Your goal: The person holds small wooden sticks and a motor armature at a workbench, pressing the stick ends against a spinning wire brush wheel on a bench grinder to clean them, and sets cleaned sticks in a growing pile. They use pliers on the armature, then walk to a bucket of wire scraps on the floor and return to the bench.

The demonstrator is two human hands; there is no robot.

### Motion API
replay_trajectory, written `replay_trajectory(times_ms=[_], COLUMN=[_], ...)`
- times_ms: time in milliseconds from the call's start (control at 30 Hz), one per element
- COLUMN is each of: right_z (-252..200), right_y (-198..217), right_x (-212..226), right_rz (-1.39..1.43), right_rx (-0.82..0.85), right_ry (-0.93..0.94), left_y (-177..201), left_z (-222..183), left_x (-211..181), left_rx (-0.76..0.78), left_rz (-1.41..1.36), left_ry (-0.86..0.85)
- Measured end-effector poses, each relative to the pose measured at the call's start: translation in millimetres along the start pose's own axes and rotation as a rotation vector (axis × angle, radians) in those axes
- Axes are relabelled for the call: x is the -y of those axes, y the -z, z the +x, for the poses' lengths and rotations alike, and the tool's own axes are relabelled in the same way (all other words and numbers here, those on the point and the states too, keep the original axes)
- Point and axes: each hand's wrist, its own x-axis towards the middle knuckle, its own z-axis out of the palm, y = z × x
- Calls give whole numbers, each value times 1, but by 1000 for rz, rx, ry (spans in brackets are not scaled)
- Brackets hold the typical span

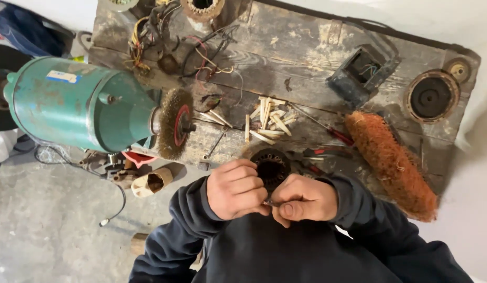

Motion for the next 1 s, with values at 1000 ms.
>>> replay_trajectory(times_ms=[1000], right_z=[3], right_y=[-13], right_x=[-23], right_rz=[-51], right_rx=[-90], right_ry=[-97], left_y=[13], left_z=[-17], left_x=[-31], left_rx=[158], left_rz=[157], left_ry=[215])
